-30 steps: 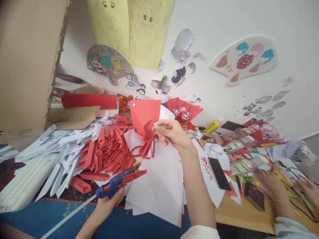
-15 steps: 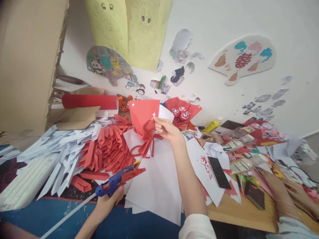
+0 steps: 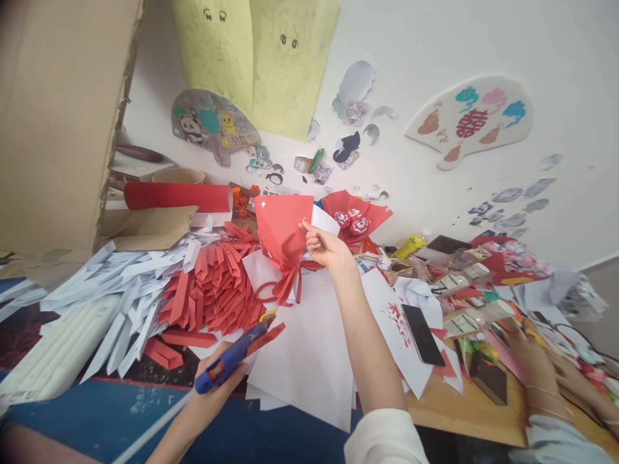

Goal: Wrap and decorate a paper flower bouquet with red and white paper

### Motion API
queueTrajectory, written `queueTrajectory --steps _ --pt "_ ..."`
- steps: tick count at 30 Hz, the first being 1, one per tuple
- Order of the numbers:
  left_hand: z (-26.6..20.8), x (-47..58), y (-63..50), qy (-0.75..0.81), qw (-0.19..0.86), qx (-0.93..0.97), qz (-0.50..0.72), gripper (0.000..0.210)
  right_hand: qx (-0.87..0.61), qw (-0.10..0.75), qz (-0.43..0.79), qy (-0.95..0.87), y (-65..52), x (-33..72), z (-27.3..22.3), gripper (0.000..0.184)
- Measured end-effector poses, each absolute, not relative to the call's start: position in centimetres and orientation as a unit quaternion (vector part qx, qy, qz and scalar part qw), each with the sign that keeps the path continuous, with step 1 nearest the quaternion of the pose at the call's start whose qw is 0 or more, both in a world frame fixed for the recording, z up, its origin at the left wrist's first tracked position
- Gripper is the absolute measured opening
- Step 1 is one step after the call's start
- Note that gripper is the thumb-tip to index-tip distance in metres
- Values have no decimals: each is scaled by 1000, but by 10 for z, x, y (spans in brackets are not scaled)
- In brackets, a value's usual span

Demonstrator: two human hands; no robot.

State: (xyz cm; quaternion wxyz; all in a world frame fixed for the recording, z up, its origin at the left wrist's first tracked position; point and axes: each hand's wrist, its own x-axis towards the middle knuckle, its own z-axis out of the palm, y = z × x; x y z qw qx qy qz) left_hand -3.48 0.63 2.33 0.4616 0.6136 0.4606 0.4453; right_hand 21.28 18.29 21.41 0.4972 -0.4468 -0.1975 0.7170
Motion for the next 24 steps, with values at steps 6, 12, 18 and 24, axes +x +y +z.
queueTrajectory --steps 6,12,18,24 --pt "34 -43 0 382 136 850 337 37 -450 498 707 -223 167 225 215 7" --pt "40 -26 -10 442 3 884 152 52 -449 499 697 -253 151 241 204 9" --pt "39 6 -5 472 -39 875 105 41 -432 502 697 -274 143 246 193 14" --pt "41 3 -12 476 12 871 121 48 -410 501 706 -289 149 245 182 16"
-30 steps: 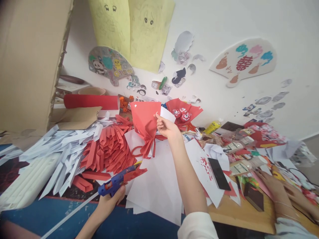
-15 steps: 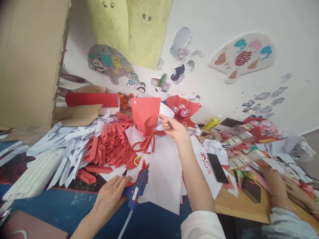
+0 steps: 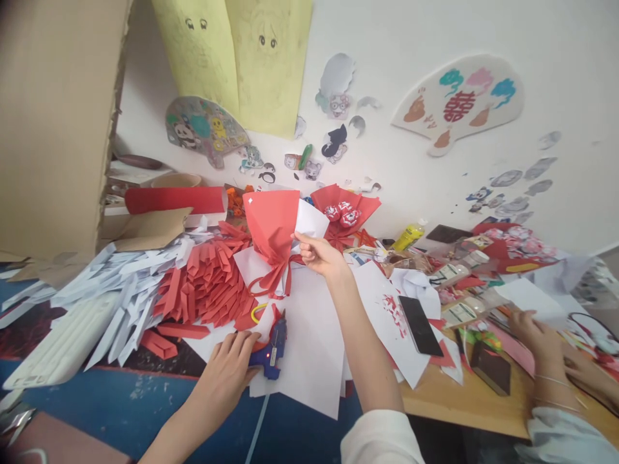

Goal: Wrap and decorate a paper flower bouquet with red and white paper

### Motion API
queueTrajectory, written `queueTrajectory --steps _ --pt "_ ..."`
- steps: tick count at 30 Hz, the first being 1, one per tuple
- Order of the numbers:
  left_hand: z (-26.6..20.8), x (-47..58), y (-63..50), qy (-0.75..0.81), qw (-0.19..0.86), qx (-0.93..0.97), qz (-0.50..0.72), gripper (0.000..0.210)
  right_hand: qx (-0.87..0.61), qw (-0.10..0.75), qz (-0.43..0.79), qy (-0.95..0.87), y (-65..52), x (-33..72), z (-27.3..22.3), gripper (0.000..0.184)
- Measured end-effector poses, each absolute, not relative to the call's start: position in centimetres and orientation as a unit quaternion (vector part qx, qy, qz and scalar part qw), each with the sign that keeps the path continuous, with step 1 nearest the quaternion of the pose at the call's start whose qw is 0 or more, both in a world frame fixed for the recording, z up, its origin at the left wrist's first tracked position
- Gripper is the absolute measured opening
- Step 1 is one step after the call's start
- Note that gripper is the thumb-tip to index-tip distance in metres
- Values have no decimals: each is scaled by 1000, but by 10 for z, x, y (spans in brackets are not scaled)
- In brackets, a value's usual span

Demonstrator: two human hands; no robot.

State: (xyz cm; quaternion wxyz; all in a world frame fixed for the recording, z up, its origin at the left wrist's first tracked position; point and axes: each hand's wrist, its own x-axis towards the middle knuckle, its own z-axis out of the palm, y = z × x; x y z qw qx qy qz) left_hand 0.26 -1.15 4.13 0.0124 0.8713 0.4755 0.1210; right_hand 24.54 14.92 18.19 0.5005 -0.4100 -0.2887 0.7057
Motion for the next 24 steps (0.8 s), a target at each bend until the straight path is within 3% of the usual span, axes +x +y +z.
queueTrajectory --steps 4,8,13,24 --pt "69 -7 -5 499 -2 853 151 56 -395 497 714 -294 155 247 183 19" --pt "127 10 33 512 71 800 304 24 -373 477 716 -346 157 248 189 25" --pt "183 42 91 448 205 688 533 10 -337 416 698 -475 149 246 197 35" --pt "205 51 116 279 398 721 494 19 -239 316 713 -578 138 250 194 33"
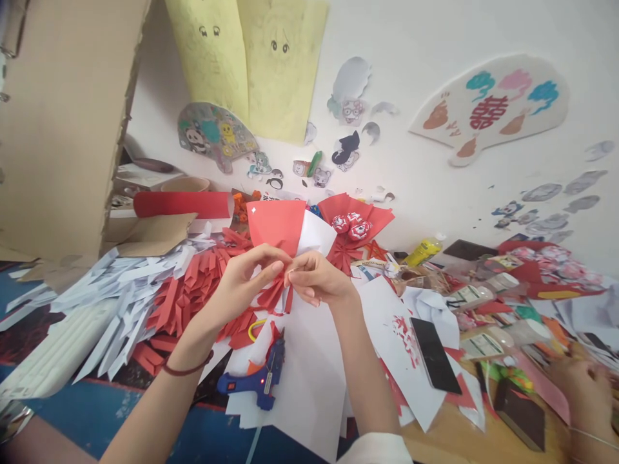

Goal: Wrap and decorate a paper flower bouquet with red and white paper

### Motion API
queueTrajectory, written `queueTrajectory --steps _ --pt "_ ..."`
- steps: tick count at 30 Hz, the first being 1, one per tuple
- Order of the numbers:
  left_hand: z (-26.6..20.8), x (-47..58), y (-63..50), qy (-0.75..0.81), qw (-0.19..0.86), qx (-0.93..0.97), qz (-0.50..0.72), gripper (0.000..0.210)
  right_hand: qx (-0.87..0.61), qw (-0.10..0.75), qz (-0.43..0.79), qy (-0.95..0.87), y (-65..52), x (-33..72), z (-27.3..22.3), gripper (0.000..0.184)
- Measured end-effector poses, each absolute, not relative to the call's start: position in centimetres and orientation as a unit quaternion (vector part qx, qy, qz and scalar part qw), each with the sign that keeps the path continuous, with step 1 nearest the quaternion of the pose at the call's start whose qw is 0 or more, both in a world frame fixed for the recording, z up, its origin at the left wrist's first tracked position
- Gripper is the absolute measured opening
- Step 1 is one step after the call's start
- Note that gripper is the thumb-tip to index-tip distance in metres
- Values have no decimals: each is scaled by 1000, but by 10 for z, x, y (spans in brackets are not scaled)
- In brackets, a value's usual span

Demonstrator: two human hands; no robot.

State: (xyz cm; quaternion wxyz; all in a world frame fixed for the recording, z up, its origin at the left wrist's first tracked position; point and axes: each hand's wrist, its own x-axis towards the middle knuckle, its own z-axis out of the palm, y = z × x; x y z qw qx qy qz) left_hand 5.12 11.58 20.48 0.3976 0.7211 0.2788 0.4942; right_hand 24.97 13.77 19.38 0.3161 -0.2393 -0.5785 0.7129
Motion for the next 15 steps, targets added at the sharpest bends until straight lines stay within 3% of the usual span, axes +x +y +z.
queueTrajectory --steps 6,15 --pt "195 47 112 246 437 699 510 14 -232 312 724 -570 136 248 195 25" --pt "184 42 109 232 357 696 578 7 -266 311 721 -559 134 241 200 27"
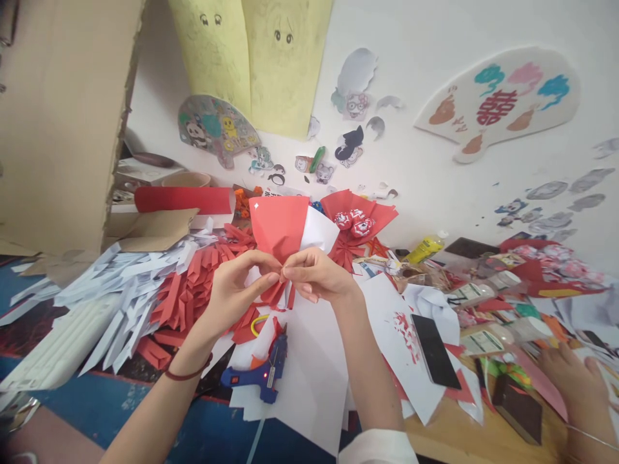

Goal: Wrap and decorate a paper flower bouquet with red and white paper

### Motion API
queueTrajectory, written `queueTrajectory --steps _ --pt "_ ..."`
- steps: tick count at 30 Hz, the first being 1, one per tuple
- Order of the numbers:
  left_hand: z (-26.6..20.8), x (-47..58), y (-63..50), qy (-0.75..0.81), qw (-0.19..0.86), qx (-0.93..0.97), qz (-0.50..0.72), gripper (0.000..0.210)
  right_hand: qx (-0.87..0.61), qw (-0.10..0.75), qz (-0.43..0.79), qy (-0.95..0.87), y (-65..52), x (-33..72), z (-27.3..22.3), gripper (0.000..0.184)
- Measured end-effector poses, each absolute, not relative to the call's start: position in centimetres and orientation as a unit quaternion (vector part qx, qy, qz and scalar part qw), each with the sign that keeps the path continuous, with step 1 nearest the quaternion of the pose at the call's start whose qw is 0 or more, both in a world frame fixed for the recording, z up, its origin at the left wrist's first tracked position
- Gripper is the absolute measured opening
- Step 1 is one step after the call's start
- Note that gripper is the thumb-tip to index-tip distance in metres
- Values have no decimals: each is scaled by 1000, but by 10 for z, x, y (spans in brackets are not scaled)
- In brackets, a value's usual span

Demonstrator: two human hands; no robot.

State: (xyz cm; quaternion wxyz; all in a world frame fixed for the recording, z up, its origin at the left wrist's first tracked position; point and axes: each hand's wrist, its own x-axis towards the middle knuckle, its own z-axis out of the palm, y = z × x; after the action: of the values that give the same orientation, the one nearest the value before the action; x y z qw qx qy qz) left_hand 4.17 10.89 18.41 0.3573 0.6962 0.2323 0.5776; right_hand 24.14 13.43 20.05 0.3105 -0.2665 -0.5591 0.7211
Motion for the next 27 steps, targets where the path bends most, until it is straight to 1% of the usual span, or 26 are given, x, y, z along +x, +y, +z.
queueTrajectory --steps 4,7,13,16,20,23,27 --pt "185 44 107 255 330 693 589 2 -276 311 725 -549 133 239 200 24" --pt "181 49 106 272 328 671 606 5 -277 309 727 -547 132 237 199 25" --pt "173 58 107 279 416 607 616 7 -291 322 725 -535 129 240 193 28" --pt "171 58 107 272 426 617 603 6 -282 327 729 -531 128 244 191 27" --pt "170 57 106 262 373 662 595 12 -284 329 728 -530 129 248 190 28" --pt "170 58 106 265 318 685 600 7 -288 326 726 -533 129 249 190 30" --pt "169 60 106 267 287 695 604 4 -287 323 727 -533 129 249 189 28"
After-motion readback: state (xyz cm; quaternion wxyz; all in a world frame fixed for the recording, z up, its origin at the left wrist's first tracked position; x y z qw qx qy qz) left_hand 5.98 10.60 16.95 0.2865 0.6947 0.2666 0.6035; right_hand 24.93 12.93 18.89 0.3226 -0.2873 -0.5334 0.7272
